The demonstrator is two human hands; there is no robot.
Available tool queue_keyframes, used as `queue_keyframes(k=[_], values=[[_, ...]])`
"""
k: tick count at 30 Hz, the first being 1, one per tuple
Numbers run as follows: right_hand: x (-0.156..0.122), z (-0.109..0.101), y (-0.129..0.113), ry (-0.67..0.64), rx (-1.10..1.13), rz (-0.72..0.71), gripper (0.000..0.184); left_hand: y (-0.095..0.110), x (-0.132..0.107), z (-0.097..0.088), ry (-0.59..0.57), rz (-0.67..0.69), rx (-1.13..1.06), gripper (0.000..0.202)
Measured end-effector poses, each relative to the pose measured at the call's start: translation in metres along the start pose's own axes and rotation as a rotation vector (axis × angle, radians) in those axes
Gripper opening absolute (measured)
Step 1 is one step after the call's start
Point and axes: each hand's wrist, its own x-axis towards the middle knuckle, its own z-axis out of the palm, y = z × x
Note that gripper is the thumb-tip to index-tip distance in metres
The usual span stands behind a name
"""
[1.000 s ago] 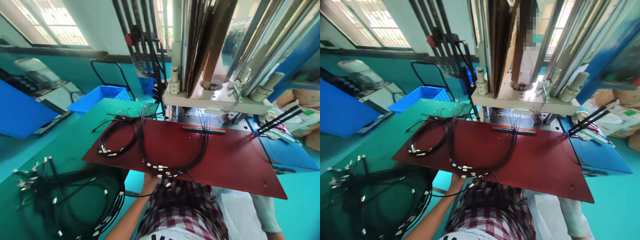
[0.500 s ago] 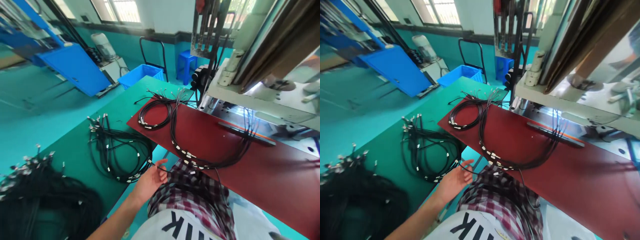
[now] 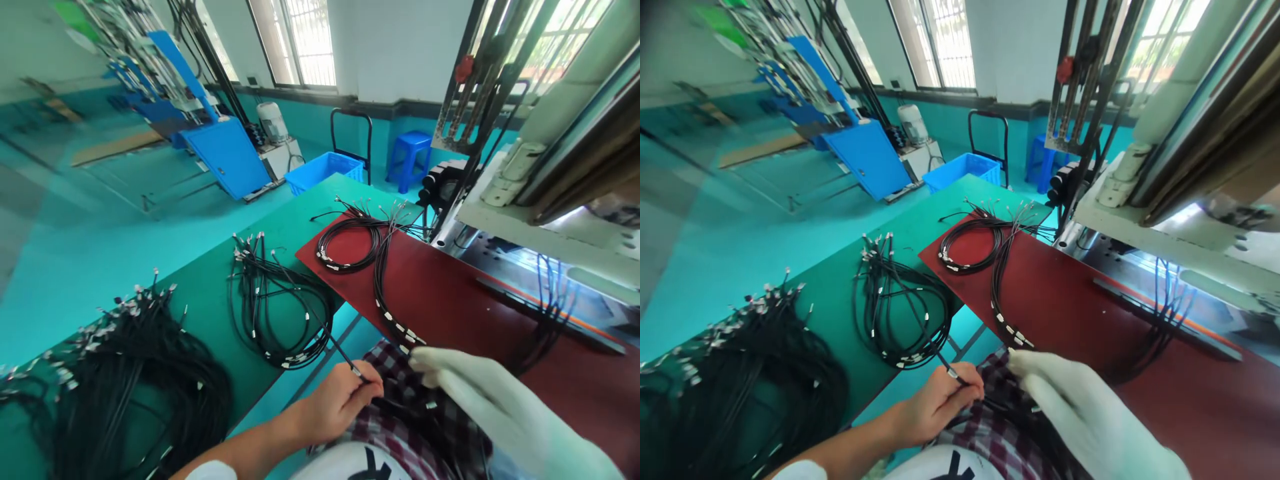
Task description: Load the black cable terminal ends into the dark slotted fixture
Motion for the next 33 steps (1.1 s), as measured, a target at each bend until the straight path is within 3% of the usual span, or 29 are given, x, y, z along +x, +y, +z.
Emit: queue_keyframes(k=[2,5,7,9,11,13,17,20,24,28,30,33], values=[[0.048,0.01,-0.05,-0.208,0.176,-0.065,0.056,0.007,0.007,0.001,-0.059,0.044,0.066,0.035],[0.103,0.03,-0.101,-0.32,0.466,-0.058,0.06,0.006,0.016,0.008,-0.157,0.082,0.16,0.037],[0.124,0.04,-0.113,-0.32,0.58,0.015,0.05,-0.003,0.017,0.01,-0.215,0.094,0.169,0.036],[0.131,0.046,-0.11,-0.292,0.598,0.03,0.039,-0.014,0.015,0.001,-0.265,0.042,0.088,0.027],[0.127,0.047,-0.097,-0.257,0.532,-0.016,0.034,-0.023,0.014,-0.02,-0.276,-0.03,-0.07,0.043],[0.118,0.047,-0.082,-0.246,0.397,-0.052,0.032,-0.026,0.016,-0.049,-0.184,-0.024,-0.267,0.065],[0.103,0.052,-0.066,-0.301,0.157,-0.008,0.029,-0.007,0.031,-0.104,0.205,0.154,-0.482,0.059],[0.099,0.059,-0.065,-0.295,0.054,0.009,0.029,0.014,0.04,-0.123,0.39,0.206,-0.48,0.043],[0.098,0.066,-0.066,-0.285,-0.046,0.014,0.028,0.029,0.045,-0.122,0.511,0.172,-0.509,0.026],[0.096,0.069,-0.069,-0.312,-0.103,0.023,0.026,0.031,0.042,-0.125,0.515,0.108,-0.494,0.023],[0.093,0.067,-0.068,-0.278,-0.106,-0.043,0.032,0.025,0.031,-0.145,0.578,0.046,-0.464,0.024],[0.089,0.052,-0.059,-0.148,-0.04,-0.167,0.044,0.004,0.015,-0.201,0.804,-0.091,-0.258,0.026]])
